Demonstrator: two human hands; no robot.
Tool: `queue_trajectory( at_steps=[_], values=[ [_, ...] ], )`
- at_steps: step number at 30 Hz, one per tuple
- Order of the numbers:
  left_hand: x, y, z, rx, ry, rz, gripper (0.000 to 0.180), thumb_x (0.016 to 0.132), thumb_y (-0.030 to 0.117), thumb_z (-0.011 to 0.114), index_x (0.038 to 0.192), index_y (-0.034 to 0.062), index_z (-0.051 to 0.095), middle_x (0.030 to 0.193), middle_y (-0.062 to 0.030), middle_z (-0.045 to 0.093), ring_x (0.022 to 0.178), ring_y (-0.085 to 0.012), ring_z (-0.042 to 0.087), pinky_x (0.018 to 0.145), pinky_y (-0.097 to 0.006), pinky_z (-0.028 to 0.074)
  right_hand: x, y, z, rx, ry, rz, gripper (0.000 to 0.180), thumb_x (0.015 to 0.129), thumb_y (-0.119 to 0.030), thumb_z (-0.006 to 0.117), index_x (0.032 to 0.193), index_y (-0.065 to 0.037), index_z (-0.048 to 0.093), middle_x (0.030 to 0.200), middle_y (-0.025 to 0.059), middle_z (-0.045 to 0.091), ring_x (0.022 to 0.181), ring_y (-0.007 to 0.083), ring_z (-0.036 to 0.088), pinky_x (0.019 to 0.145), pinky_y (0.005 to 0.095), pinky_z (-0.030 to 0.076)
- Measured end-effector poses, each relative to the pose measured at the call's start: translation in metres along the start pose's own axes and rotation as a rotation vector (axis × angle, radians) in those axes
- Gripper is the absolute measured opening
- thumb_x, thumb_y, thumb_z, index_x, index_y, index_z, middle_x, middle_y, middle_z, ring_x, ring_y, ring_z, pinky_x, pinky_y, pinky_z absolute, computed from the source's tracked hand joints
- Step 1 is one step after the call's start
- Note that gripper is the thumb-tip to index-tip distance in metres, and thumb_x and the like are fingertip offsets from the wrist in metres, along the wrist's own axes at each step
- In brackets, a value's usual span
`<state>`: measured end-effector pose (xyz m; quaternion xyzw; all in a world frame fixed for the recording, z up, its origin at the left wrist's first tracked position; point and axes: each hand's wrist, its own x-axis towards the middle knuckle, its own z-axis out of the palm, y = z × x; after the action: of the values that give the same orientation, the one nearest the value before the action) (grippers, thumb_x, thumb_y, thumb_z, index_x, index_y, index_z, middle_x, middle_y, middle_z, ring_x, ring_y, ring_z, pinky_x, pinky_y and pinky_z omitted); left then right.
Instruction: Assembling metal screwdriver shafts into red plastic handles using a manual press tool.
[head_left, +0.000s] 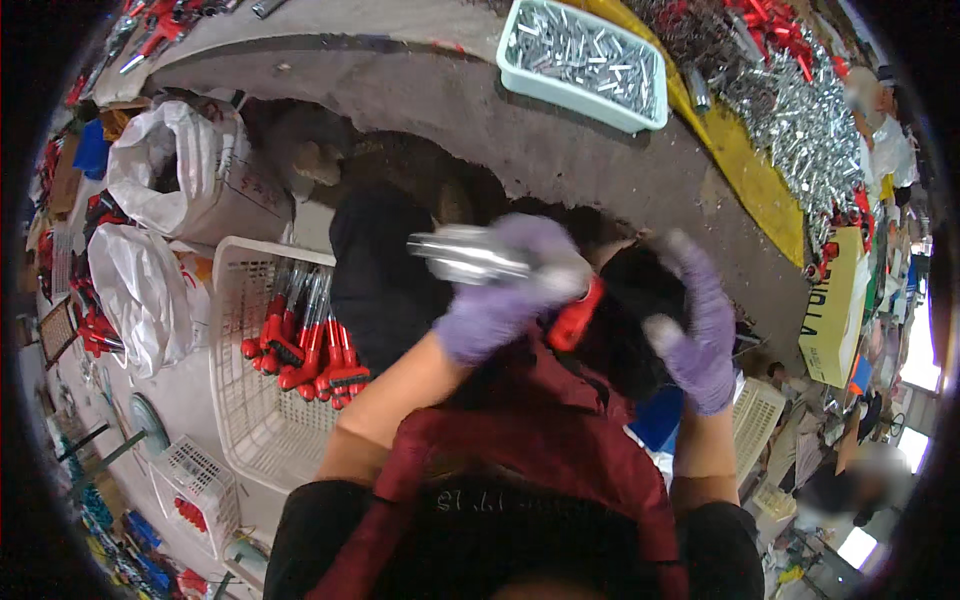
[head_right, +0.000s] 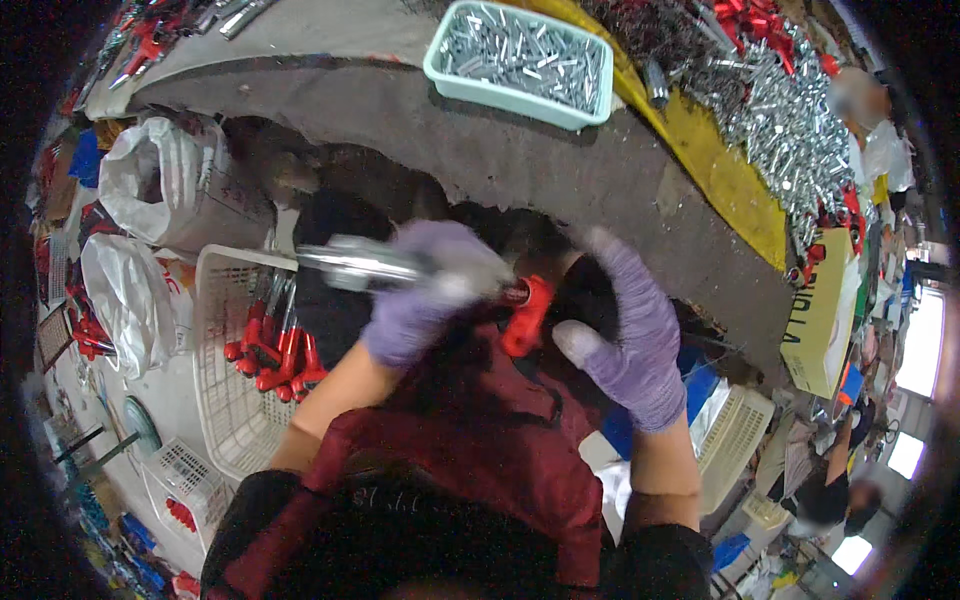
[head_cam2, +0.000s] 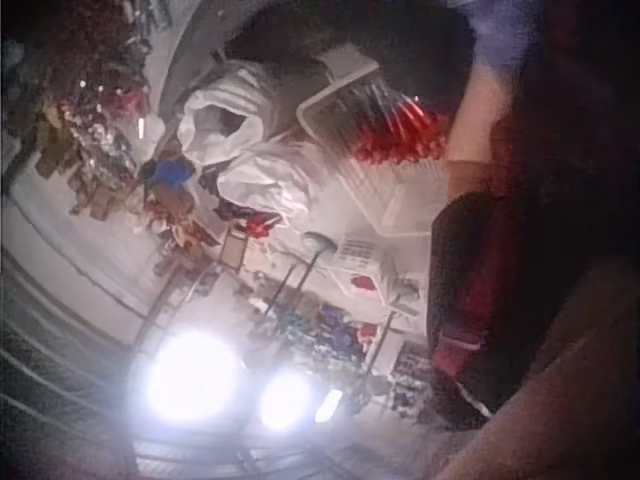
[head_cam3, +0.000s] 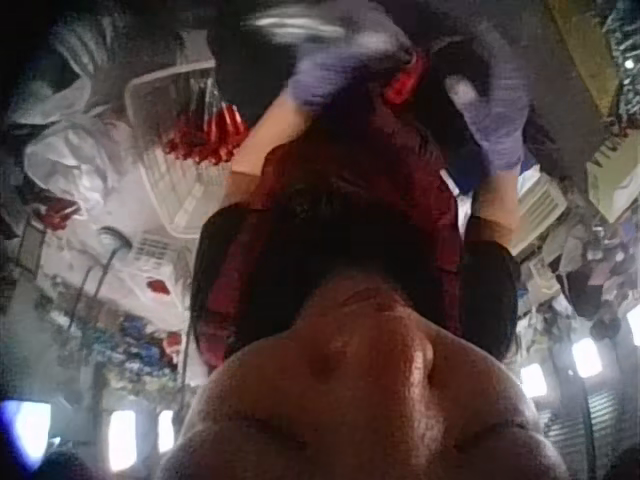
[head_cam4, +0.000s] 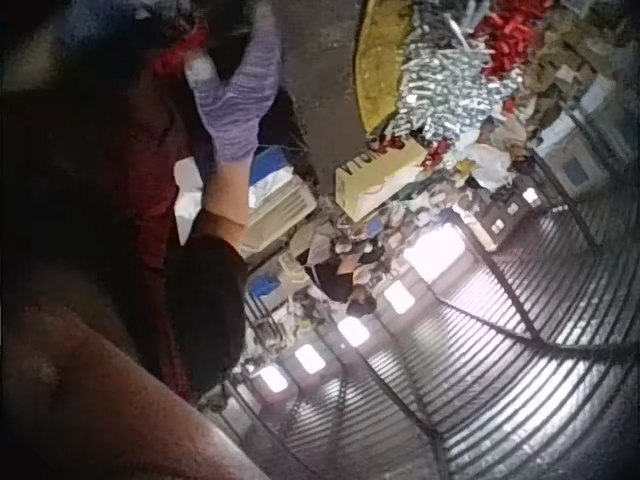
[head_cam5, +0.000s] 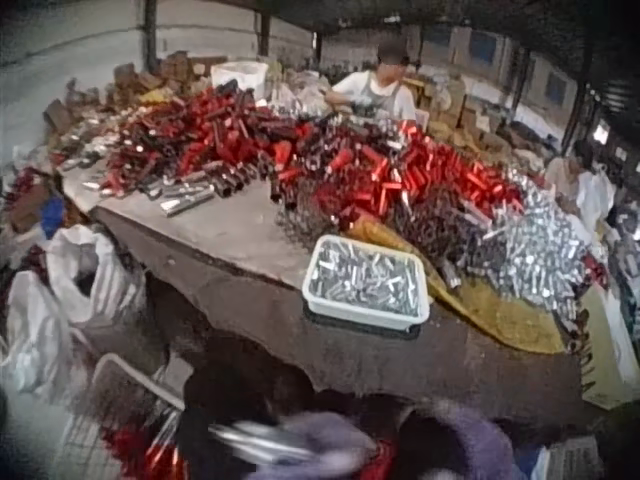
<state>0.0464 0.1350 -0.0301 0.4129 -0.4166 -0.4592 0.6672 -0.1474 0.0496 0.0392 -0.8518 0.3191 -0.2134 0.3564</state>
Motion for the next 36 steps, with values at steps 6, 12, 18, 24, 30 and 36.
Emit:
queue_trajectory(
  at_steps=[6, 12, 18, 24, 30, 36],
  values=[
    [-0.009, -0.040, -0.020, -0.979, 0.208, 0.208, 0.021, 0.073, 0.025, 0.068, 0.071, 0.0121, 0.053, 0.084, -0.0073, 0.054, 0.086, -0.0227, 0.056, 0.083, -0.039, 0.044, -0.076, 0.070, 0.040, 0.904, -0.268, 0.742, 0.073, 0.072, -0.034, 0.070, 0.129, -0.002, 0.039, 0.109, 0.0152, 0.057, 0.094, 0.0254, 0.059, 0.084, 0.0365, 0.047],
    [-0.013, -0.124, 0.010, -0.971, 0.432, -0.834, 0.017, 0.088, 0.030, 0.051, 0.084, 0.0134, 0.053, 0.082, -0.0016, 0.051, 0.082, -0.0211, 0.053, 0.080, -0.040, 0.044, -0.063, 0.087, 0.020, 1.085, -0.179, 1.011, 0.059, 0.071, -0.024, 0.067, 0.122, -0.005, 0.046, 0.096, 0.0143, 0.061, 0.079, 0.0222, 0.061, 0.073, 0.0357, 0.051],
    [-0.068, -0.257, 0.043, -0.638, -0.185, -0.791, 0.025, 0.091, 0.033, 0.050, 0.098, 0.0109, 0.057, 0.087, -0.0052, 0.058, 0.086, -0.0207, 0.057, 0.075, -0.035, 0.048, -0.042, 0.100, 0.066, -0.419, -0.473, 0.568, 0.049, 0.075, -0.027, 0.065, 0.118, -0.007, 0.052, 0.104, 0.0191, 0.060, 0.090, 0.0354, 0.059, 0.077, 0.0396, 0.048],
    [-0.047, -0.226, 0.024, -0.731, 0.284, -1.050, 0.018, 0.088, 0.027, 0.057, 0.100, 0.0131, 0.057, 0.082, -0.0005, 0.058, 0.072, -0.0156, 0.058, 0.062, -0.034, 0.052, -0.022, 0.111, 0.089, -0.357, -0.476, 0.484, 0.050, 0.074, -0.030, 0.066, 0.118, -0.010, 0.052, 0.105, 0.0160, 0.060, 0.092, 0.0341, 0.059, 0.079, 0.0408, 0.047],
    [-0.048, -0.243, 0.023, -0.671, 0.411, -1.073, 0.014, 0.089, 0.022, 0.056, 0.097, 0.0109, 0.057, 0.080, -0.0007, 0.058, 0.069, -0.0130, 0.056, 0.060, -0.030, 0.051, -0.006, 0.122, 0.104, -0.378, -0.539, 0.478, 0.047, 0.074, -0.026, 0.066, 0.115, -0.008, 0.053, 0.103, 0.0165, 0.060, 0.092, 0.0345, 0.059, 0.078, 0.0403, 0.048],
    [-0.042, -0.236, 0.026, -0.725, 0.496, -0.972, 0.016, 0.088, 0.020, 0.057, 0.100, 0.0093, 0.056, 0.078, -0.0001, 0.056, 0.066, -0.0098, 0.052, 0.056, -0.025, 0.047, 0.003, 0.130, 0.106, -0.383, -0.552, 0.442, 0.045, 0.075, -0.023, 0.067, 0.114, -0.006, 0.054, 0.104, 0.0168, 0.060, 0.093, 0.0340, 0.058, 0.079, 0.0394, 0.048]
  ],
)
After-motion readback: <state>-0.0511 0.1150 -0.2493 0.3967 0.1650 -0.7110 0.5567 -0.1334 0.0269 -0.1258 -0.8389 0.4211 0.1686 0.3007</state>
